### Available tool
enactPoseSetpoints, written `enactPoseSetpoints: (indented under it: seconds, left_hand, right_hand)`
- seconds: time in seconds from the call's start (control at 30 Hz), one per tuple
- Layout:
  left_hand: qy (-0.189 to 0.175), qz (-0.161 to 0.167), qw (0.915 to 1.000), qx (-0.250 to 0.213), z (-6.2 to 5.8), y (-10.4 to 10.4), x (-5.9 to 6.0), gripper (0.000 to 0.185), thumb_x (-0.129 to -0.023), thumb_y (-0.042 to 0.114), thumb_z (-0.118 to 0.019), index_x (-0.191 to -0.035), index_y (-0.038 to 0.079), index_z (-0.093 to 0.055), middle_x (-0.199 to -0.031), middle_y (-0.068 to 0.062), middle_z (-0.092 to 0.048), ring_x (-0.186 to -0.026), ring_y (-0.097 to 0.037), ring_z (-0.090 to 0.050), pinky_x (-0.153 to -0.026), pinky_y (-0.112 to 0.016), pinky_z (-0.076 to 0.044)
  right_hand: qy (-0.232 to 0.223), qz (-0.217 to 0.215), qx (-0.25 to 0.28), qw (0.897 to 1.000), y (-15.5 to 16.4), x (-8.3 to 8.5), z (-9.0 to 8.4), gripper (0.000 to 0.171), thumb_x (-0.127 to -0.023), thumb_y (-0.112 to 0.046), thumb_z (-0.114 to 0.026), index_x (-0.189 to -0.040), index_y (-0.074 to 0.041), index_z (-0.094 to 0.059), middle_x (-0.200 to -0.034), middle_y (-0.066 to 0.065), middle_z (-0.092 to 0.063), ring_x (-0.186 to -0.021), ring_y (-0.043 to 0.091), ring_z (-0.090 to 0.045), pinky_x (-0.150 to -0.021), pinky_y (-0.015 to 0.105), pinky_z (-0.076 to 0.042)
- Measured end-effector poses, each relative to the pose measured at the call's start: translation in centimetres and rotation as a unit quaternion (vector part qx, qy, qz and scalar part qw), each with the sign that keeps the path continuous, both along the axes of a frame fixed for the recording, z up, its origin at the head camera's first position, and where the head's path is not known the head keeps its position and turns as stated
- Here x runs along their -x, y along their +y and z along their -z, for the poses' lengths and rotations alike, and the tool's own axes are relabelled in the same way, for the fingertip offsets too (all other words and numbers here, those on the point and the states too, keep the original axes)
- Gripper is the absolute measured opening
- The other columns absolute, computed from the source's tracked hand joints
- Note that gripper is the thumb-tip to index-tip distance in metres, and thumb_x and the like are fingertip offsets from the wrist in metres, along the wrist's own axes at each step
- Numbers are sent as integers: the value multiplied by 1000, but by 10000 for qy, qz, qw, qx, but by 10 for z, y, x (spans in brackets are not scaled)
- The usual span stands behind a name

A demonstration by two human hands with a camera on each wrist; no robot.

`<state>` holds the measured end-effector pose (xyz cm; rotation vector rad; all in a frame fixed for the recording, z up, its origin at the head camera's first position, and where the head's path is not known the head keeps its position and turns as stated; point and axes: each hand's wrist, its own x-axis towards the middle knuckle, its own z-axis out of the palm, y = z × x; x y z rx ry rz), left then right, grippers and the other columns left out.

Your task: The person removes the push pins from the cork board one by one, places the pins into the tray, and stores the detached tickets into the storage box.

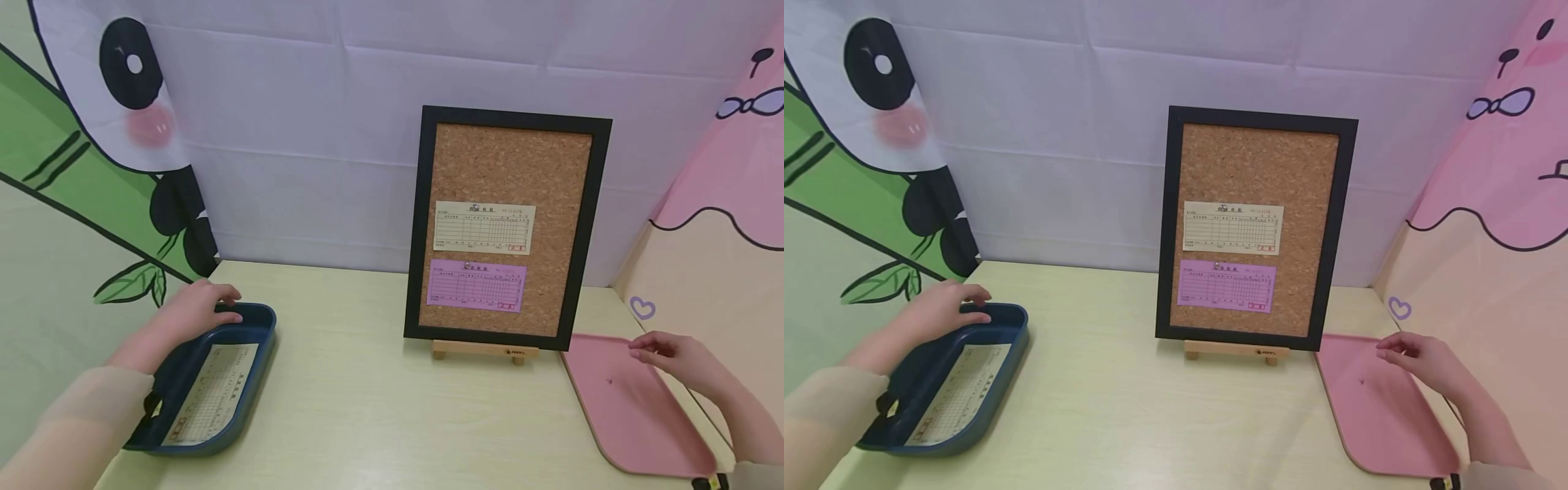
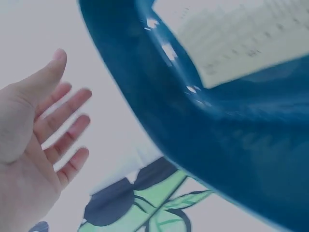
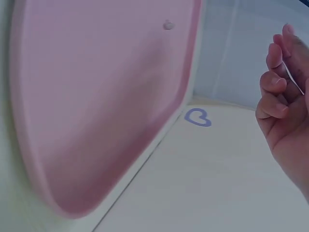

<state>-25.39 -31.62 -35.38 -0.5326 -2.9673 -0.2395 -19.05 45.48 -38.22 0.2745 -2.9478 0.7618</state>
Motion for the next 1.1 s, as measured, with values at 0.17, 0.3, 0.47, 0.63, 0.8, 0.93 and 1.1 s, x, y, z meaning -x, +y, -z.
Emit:
enactPoseSetpoints:
  seconds: [0.17, 0.3, 0.47, 0.63, 0.8, 0.93, 1.1]
  left_hand:
    - [338, -456, 9983, -166, -16, 12, -9, 39, -81, 25, -74, -109, 0, -64, -100, -18, -68, -95, -38, -54, -82, -56, -41]
    - [512, -579, 9965, -302, -26, 24, -14, 43, -82, 29, -73, -112, 0, -63, -104, -18, -67, -98, -38, -51, -85, -57, -37]
    - [712, -580, 9953, -303, -35, 45, -21, 46, -82, 31, -72, -115, 0, -63, -107, -18, -66, -100, -38, -50, -84, -57, -37]
    - [1177, -468, 9912, -397, -46, 62, -28, 43, -83, 29, -72, -114, 1, -63, -104, -19, -66, -98, -38, -49, -81, -55, -37]
    - [1660, -424, 9834, -599, -54, 81, -36, 41, -82, 27, -73, -113, 3, -64, -106, -18, -67, -101, -38, -50, -81, -54, -37]
    - [2120, -344, 9727, -879, -56, 97, -41, 39, -80, 25, -75, -111, 4, -65, -104, -19, -68, -100, -39, -52, -82, -56, -38]
    - [2647, -239, 9543, -1363, -56, 112, -43, 42, -77, 22, -78, -111, 2, -64, -104, -19, -68, -102, -39, -52, -83, -56, -38]
  right_hand:
    - [362, 186, 219, 9989, -3, -3, -12, 21, -91, -20, -64, -102, -2, -65, -77, -13, -63, -67, 0, -50, -56, 19, -39]
    - [677, 339, 270, 9968, -7, -3, -18, 20, -90, -20, -65, -101, -3, -65, -75, -15, -61, -64, 0, -50, -54, 18, -39]
    - [1076, 541, 347, 9921, -14, -5, -24, 18, -88, -21, -67, -99, -7, -65, -72, -16, -59, -63, 1, -48, -52, 19, -36]
    - [1432, 687, 569, 9857, -25, -6, -33, 14, -88, -21, -67, -98, -12, -65, -71, -19, -59, -63, -2, -46, -51, 18, -35]
    - [1615, 782, 1046, 9782, -42, -6, -39, 20, -87, -19, -69, -104, -8, -66, -74, -26, -59, -64, -3, -49, -50, 16, -37]
    - [1713, 899, 1222, 9735, -56, -6, -43, 23, -88, -22, -67, -107, -9, -64, -76, -23, -57, -67, 0, -47, -51, 17, -37]
    - [1943, 1160, 1662, 9598, -73, -5, -49, 22, -88, -21, -68, -107, -12, -66, -76, -24, -57, -66, -1, -48, -52, 13, -38]
